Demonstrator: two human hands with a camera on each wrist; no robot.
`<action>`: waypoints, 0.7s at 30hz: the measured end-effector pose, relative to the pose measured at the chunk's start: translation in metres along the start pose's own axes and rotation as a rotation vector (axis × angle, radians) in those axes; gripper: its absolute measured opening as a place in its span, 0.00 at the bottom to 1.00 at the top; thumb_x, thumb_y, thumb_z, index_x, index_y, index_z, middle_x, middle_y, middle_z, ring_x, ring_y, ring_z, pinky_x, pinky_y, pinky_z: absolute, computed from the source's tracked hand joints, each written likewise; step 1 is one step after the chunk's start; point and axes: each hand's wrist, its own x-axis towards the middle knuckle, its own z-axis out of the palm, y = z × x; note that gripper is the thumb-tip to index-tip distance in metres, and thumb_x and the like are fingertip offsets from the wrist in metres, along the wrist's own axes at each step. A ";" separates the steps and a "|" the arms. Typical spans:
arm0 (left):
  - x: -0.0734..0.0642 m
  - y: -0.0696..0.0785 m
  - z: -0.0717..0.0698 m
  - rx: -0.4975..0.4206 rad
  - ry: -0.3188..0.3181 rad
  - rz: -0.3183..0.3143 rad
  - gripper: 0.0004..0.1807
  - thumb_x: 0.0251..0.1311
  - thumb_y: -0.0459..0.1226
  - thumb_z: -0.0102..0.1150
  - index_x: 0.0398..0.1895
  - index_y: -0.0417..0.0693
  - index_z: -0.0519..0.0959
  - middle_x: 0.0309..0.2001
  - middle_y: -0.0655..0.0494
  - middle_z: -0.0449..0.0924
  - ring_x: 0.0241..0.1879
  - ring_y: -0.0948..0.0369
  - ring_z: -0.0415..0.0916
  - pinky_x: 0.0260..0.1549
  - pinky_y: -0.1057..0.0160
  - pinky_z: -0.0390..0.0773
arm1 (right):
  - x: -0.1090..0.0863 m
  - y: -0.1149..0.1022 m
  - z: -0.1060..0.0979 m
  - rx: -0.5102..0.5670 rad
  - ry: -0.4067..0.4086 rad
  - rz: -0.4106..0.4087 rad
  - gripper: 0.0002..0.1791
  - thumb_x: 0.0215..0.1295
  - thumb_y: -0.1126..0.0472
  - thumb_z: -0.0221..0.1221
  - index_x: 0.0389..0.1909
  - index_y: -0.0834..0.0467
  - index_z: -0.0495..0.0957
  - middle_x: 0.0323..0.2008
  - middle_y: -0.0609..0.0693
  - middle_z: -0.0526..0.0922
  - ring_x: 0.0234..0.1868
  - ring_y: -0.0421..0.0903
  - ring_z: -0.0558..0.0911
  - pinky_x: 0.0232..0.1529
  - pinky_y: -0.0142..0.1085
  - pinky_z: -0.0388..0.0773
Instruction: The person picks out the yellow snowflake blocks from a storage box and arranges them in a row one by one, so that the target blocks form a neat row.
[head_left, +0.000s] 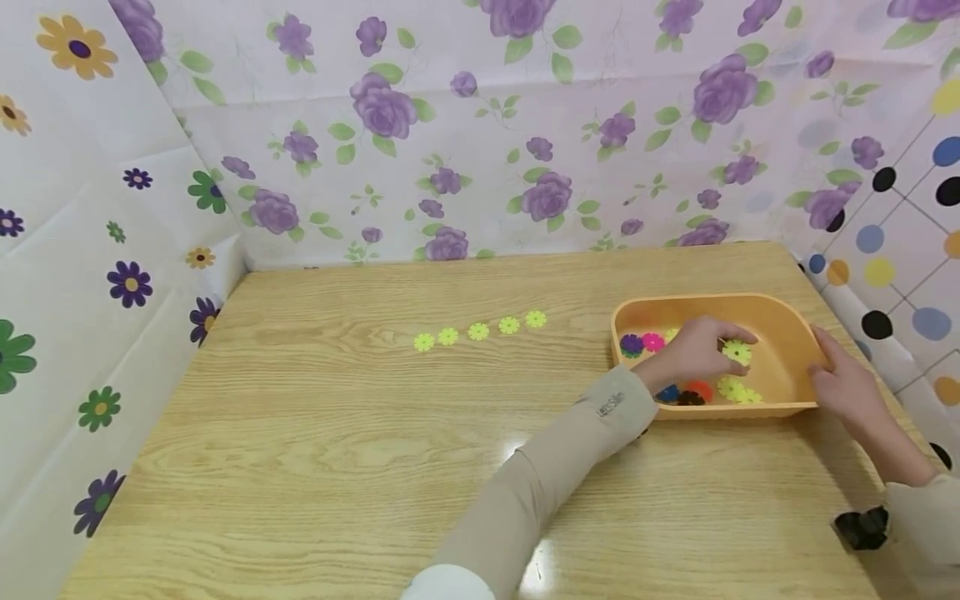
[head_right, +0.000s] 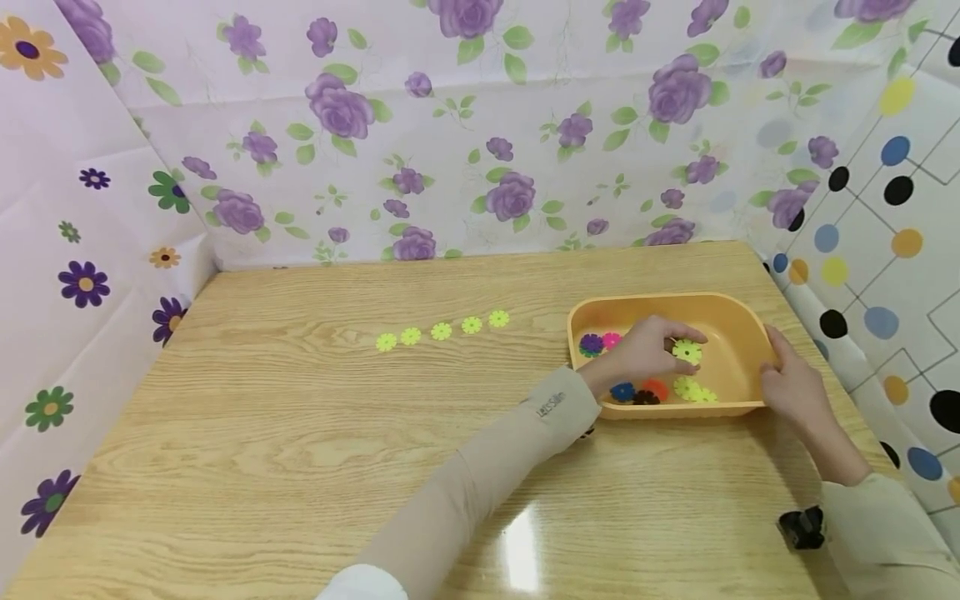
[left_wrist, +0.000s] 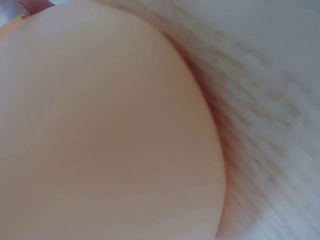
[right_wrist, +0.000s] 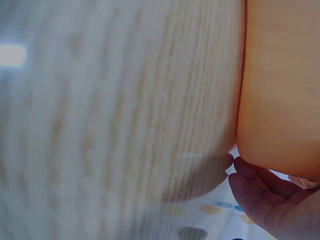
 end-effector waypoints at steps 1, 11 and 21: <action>-0.002 0.001 -0.001 -0.010 -0.003 0.007 0.23 0.50 0.36 0.66 0.53 0.54 0.77 0.49 0.70 0.76 0.39 0.75 0.69 0.35 0.81 0.66 | 0.000 0.000 0.000 -0.002 0.001 -0.001 0.30 0.67 0.64 0.35 0.69 0.65 0.41 0.57 0.81 0.53 0.53 0.79 0.55 0.48 0.67 0.53; -0.021 0.002 -0.010 -0.067 -0.022 0.057 0.25 0.51 0.36 0.65 0.55 0.55 0.74 0.53 0.67 0.73 0.50 0.76 0.67 0.39 0.81 0.67 | -0.001 0.001 0.000 -0.005 -0.002 0.008 0.30 0.67 0.64 0.35 0.69 0.66 0.41 0.58 0.81 0.51 0.54 0.79 0.54 0.49 0.67 0.52; -0.038 -0.003 -0.019 -0.213 -0.041 0.035 0.20 0.52 0.35 0.64 0.51 0.52 0.77 0.50 0.66 0.74 0.36 0.74 0.73 0.32 0.77 0.72 | -0.001 -0.001 0.000 0.004 -0.008 0.010 0.30 0.67 0.64 0.35 0.69 0.65 0.39 0.59 0.80 0.49 0.56 0.79 0.52 0.51 0.67 0.50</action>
